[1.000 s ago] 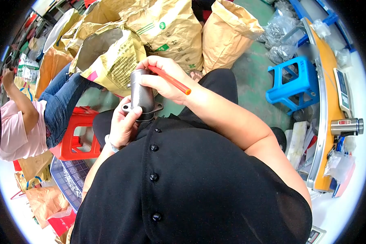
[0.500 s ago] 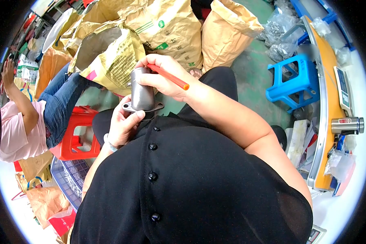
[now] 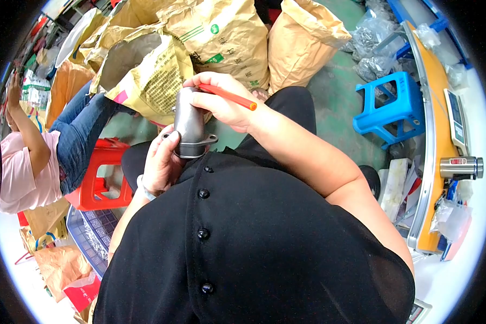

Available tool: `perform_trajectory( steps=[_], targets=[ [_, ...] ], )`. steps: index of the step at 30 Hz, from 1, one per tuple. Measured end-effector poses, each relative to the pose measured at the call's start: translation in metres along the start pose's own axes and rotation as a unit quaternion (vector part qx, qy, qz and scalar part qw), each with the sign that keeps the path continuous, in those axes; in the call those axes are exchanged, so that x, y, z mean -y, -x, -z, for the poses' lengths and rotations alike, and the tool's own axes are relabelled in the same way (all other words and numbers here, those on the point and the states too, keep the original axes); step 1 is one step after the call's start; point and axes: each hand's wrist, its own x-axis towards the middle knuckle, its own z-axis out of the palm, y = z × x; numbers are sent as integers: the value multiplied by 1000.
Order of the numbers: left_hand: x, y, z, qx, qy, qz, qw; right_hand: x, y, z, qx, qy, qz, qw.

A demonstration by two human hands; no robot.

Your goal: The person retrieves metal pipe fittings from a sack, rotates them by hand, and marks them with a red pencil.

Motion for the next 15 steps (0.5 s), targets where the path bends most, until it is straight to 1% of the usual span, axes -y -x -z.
perform_trajectory(
  steps=[4,7,8,15],
  targets=[
    [-3,1,-1,24,17,5,1000,-6,-1,5,-2,-33,-7,999],
    [1,2,0,-9,-127,-28,991,-10,-1,8,8,-48,1,999],
    [1,2,0,-18,-139,-26,990,-11,-1,9,14,-51,6,999],
    [2,4,-5,-27,-239,-87,967,-9,1,8,12,-71,5,997]
  ],
)
